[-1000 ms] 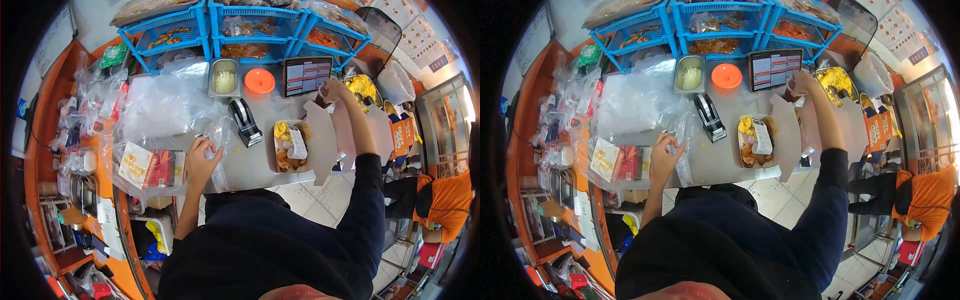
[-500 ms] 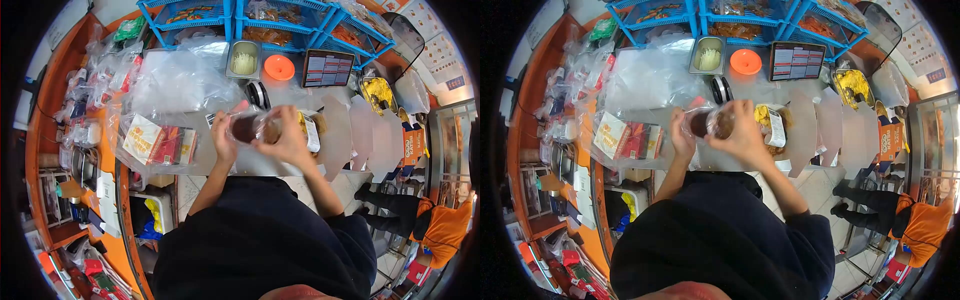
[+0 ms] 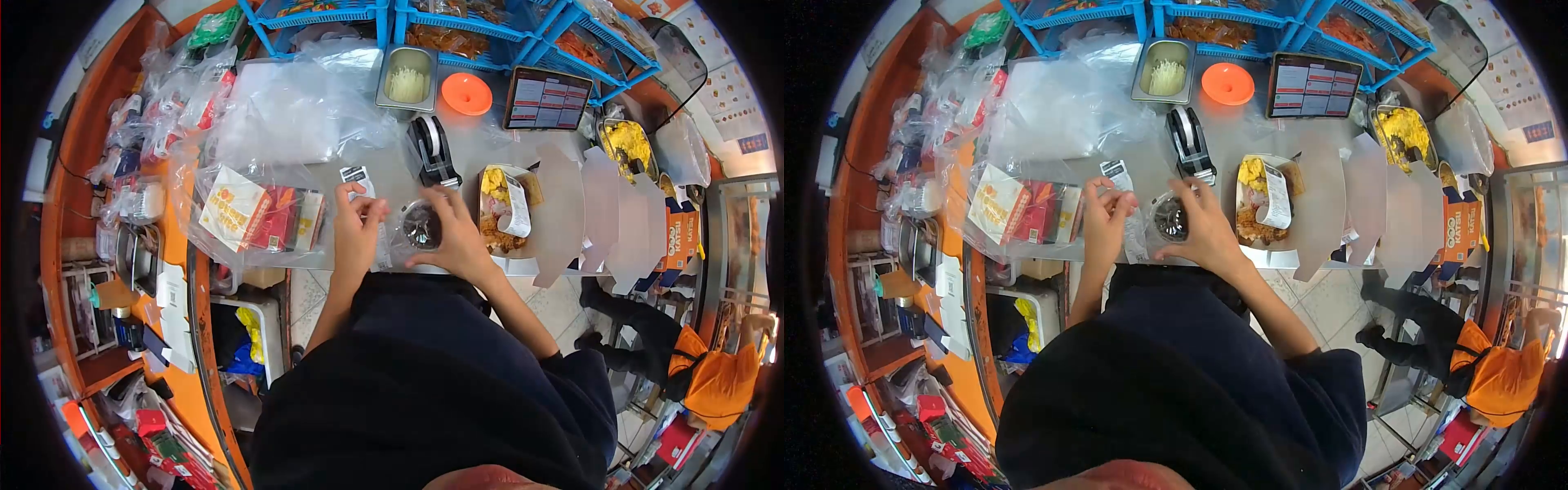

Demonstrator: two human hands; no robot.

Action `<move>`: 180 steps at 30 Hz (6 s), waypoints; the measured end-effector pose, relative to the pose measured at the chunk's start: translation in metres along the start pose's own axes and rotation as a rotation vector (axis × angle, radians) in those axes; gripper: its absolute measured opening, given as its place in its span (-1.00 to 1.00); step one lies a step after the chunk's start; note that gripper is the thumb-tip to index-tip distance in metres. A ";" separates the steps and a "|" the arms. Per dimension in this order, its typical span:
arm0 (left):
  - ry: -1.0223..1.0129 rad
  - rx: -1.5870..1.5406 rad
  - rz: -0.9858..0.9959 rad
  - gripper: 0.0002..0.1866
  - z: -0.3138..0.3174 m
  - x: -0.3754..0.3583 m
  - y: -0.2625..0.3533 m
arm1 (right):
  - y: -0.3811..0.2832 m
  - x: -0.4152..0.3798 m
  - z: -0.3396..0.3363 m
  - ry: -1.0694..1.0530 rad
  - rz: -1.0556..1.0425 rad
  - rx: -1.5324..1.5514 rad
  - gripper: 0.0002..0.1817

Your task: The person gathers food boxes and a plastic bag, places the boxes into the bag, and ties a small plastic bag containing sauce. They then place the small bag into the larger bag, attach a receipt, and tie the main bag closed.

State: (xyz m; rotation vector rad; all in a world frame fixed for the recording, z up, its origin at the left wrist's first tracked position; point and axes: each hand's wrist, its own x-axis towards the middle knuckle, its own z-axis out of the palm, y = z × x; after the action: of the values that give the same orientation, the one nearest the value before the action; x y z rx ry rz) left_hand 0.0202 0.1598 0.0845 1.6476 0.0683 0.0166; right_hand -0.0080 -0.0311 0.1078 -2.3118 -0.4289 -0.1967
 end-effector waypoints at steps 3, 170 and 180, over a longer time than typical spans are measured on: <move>0.003 0.242 0.122 -0.70 0.010 -0.016 -0.001 | 0.031 -0.034 0.010 0.091 0.283 0.111 -0.15; -0.526 0.316 0.408 -0.79 0.006 0.071 0.021 | 0.058 0.049 0.002 -0.011 0.465 1.043 -0.50; -0.421 0.003 0.155 -0.81 0.013 0.075 -0.001 | 0.042 0.047 0.007 -0.010 0.455 0.910 -0.49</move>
State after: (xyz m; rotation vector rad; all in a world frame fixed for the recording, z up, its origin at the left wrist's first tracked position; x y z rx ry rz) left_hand 0.0957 0.1505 0.0798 1.6252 -0.3800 -0.2118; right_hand 0.0514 -0.0421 0.0874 -1.4506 0.0330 0.2045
